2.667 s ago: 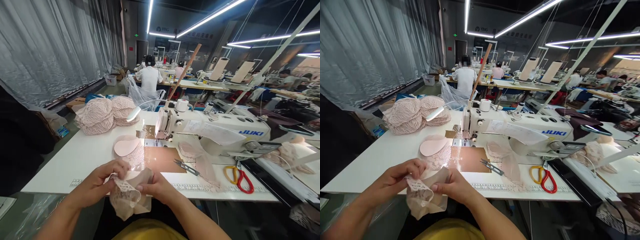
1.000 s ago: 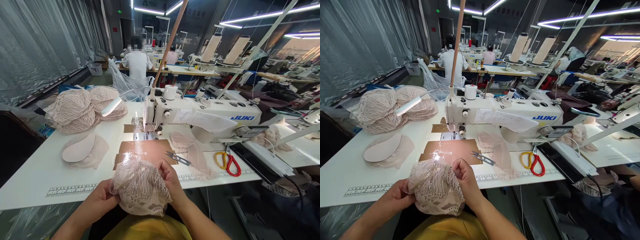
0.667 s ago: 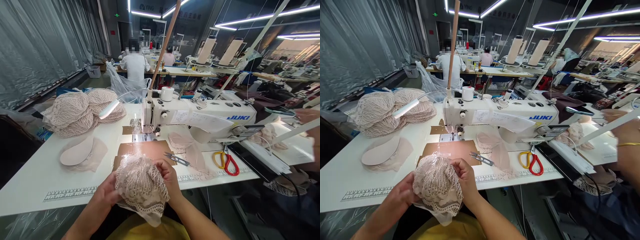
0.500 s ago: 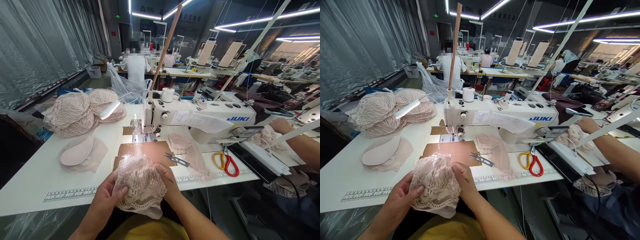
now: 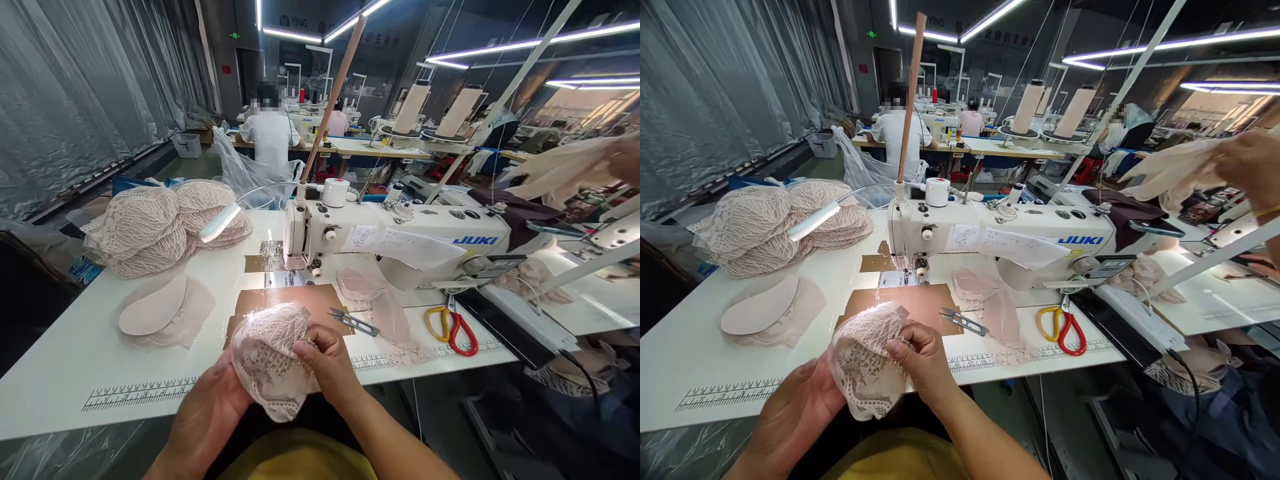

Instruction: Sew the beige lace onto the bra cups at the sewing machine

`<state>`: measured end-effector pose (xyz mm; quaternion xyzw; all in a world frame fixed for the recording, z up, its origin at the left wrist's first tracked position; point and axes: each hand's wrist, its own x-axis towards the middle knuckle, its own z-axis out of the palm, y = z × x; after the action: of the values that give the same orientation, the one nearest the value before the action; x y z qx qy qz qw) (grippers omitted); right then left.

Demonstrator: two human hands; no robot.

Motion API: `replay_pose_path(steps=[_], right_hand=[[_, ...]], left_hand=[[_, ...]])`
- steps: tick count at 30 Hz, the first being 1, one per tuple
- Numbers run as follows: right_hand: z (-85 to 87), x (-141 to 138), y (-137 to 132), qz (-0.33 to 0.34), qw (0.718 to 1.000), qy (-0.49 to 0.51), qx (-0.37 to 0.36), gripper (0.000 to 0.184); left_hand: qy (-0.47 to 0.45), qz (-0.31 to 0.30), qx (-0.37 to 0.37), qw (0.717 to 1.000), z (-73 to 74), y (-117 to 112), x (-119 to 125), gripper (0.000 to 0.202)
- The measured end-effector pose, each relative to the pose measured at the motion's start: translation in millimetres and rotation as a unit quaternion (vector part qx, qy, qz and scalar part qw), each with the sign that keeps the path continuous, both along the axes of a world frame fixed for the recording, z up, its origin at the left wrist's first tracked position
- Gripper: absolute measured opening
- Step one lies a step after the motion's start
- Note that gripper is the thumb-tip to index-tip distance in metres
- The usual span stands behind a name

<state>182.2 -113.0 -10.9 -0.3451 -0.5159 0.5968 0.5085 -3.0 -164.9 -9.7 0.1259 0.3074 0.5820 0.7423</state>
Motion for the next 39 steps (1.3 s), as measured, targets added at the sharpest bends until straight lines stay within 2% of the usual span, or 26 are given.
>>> replay_pose_path(steps=[4, 8, 11, 15, 19, 20, 22, 24, 25, 27, 29, 31, 33, 35, 39], right_hand=[[0.6, -5.0, -3.2, 0.023, 0.999, -0.030, -0.005, 0.033], [-0.6, -9.1, -4.8, 0.049, 0.996, 0.044, -0.068, 0.036], [-1.8, -12.1, -3.4, 0.007, 0.993, 0.057, -0.103, 0.035], [-0.6, -11.0, 1.1, -0.059, 0.987, 0.098, -0.116, 0.037], [5.4, -0.5, 7.2, -0.095, 0.977, 0.143, -0.128, 0.042], [7.5, 2.5, 8.1, -0.096, 0.977, 0.144, -0.123, 0.041], [12.2, 6.6, 8.0, -0.067, 0.985, 0.122, -0.106, 0.038], [17.4, 6.5, 4.3, 0.008, 0.996, 0.057, -0.074, 0.032], [20.1, 4.9, 1.2, 0.057, 0.997, 0.017, -0.054, 0.028], [25.0, -0.1, -5.9, 0.141, 0.988, -0.056, -0.007, 0.020], [28.2, -4.6, -11.8, 0.177, 0.977, -0.108, 0.045, 0.014], [29.2, -6.6, -14.3, 0.166, 0.971, -0.142, 0.093, 0.012], [28.6, -6.1, -13.5, 0.133, 0.971, -0.154, 0.129, 0.013], [27.5, -4.7, -11.4, 0.097, 0.971, -0.157, 0.151, 0.014], [25.7, -4.0, -8.2, 0.033, 0.971, -0.179, 0.158, 0.014]], left_hand=[[0.040, -0.033, 0.008, 0.999, 3.3, -1.5, 16.3, 0.055], [0.096, -0.001, 0.027, 0.995, 8.1, 1.8, 22.0, 0.049], [0.125, -0.003, 0.024, 0.992, 11.3, 2.5, 23.6, 0.042], [0.148, -0.043, -0.002, 0.988, 7.8, -1.7, 21.0, 0.036], [0.162, -0.088, 0.002, 0.983, -4.3, -9.1, -1.5, 0.010], [0.180, -0.083, 0.015, 0.980, -5.8, -10.3, -10.0, 0.012], [0.250, -0.033, 0.055, 0.966, -3.4, -10.9, -26.7, 0.018], [0.345, 0.038, 0.116, 0.931, 6.2, -9.3, -38.4, 0.014], [0.388, 0.048, 0.148, 0.908, 12.6, -7.9, -41.3, 0.026], [0.454, 0.001, 0.200, 0.868, 25.1, -4.3, -41.1, 0.057], [0.495, -0.090, 0.213, 0.838, 33.0, -0.2, -34.9, 0.068], [0.504, -0.160, 0.206, 0.824, 34.3, 3.7, -25.8, 0.056], [0.490, -0.198, 0.213, 0.822, 30.7, 6.7, -16.9, 0.039], [0.474, -0.217, 0.229, 0.822, 25.8, 8.7, -10.5, 0.030], [0.455, -0.226, 0.234, 0.829, 21.5, 11.8, -7.4, 0.028]])
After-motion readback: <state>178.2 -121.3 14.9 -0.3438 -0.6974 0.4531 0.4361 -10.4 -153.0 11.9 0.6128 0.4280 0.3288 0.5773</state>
